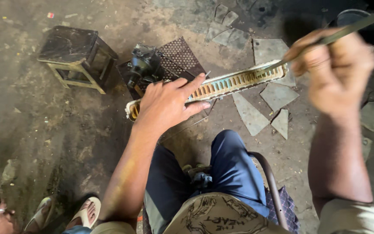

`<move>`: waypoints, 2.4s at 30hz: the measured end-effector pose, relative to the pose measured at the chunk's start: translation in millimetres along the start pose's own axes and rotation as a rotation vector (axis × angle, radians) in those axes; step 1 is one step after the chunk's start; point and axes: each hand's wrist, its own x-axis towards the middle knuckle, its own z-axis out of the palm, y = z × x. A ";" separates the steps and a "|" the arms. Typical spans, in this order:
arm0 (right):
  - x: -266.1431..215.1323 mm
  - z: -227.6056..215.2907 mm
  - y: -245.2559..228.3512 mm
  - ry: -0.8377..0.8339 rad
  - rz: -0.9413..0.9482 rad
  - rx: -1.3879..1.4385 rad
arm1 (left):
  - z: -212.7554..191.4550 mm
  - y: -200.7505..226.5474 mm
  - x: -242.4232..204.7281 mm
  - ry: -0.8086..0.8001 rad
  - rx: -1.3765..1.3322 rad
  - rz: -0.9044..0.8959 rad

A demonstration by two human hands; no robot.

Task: The person uses a brush to clean the fins of a radiator core held on a stand. They repeatedly scrub the radiator fins with the brush, occasionally adjusting the radiator's position.

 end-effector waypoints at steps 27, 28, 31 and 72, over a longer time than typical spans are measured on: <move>-22.2 24.8 19.0 0.208 -0.074 -0.097 | 1.8 9.9 -9.7 0.013 -0.003 0.005; -26.4 29.5 24.2 0.159 -0.064 -0.145 | 2.4 10.3 -9.8 0.007 -0.004 0.008; -44.6 50.2 34.1 0.112 0.056 -0.298 | 4.4 10.8 -9.3 0.001 -0.001 0.014; -46.1 22.6 8.5 0.083 -0.089 -0.442 | 6.1 18.9 -7.2 0.020 0.036 0.033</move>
